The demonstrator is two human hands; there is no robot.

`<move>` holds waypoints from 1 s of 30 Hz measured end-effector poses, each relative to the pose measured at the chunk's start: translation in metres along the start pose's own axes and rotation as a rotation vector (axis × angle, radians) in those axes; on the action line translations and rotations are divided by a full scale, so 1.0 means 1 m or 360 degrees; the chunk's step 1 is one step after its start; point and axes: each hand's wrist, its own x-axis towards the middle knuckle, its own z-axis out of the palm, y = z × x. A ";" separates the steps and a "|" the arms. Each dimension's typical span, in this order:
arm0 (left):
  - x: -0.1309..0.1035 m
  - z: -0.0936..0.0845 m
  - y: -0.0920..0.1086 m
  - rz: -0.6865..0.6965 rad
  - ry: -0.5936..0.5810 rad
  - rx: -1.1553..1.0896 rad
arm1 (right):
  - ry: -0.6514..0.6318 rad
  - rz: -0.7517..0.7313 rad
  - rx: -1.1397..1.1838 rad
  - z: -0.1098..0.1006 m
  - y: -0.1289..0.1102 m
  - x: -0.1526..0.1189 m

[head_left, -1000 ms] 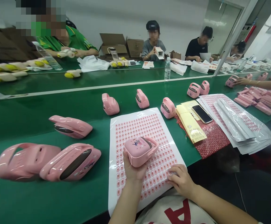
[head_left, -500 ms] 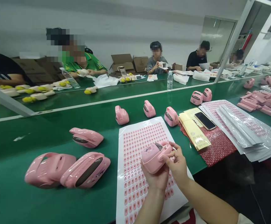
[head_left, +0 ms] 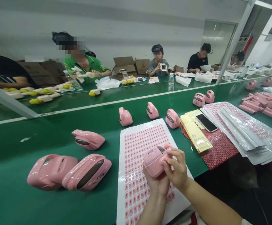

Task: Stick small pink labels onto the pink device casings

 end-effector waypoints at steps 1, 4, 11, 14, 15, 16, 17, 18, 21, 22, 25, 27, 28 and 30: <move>-0.001 0.001 -0.001 -0.0011 -0.0013 0.0009 | -0.0030 -0.0079 -0.0046 -0.002 0.002 0.000; -0.002 0.006 -0.004 0.0065 0.0018 0.0035 | -0.0095 -0.0006 -0.0074 -0.005 0.004 0.002; -0.005 -0.005 -0.007 0.0117 0.0092 0.0116 | -0.0265 0.0623 0.0085 -0.009 0.020 -0.004; -0.008 -0.011 0.001 0.0139 0.0047 0.0221 | -0.0390 0.0629 0.0027 -0.025 0.028 -0.028; -0.009 -0.011 0.004 0.0166 0.0044 0.0238 | -0.0490 0.0553 0.0007 -0.032 0.030 -0.039; -0.009 -0.010 0.007 0.0195 0.0051 0.0245 | -0.0619 0.0450 -0.0006 -0.039 0.031 -0.050; -0.010 -0.009 0.010 0.0225 0.0070 0.0245 | -0.0754 0.0335 -0.0020 -0.045 0.031 -0.060; -0.010 -0.007 0.012 0.0263 0.0103 0.0240 | -0.0878 0.0231 -0.0042 -0.051 0.031 -0.070; -0.009 -0.003 0.016 0.0379 0.0214 0.0216 | -0.1066 0.0004 -0.0183 -0.057 0.030 -0.089; -0.008 -0.001 0.017 0.0395 0.0237 0.0216 | -0.1058 -0.0053 -0.0230 -0.056 0.030 -0.092; -0.008 0.000 0.017 0.0412 0.0199 0.0268 | -0.0951 -0.0174 -0.0278 -0.050 0.028 -0.097; -0.010 -0.001 0.018 0.0390 0.0109 0.0355 | -0.0920 -0.0156 -0.0194 -0.048 0.028 -0.095; -0.011 -0.002 0.019 0.0366 0.0062 0.0420 | -0.0924 -0.0085 -0.0110 -0.048 0.028 -0.091; -0.014 -0.006 0.023 0.0339 0.0003 0.0621 | -0.0911 0.0195 0.0095 -0.053 0.030 -0.077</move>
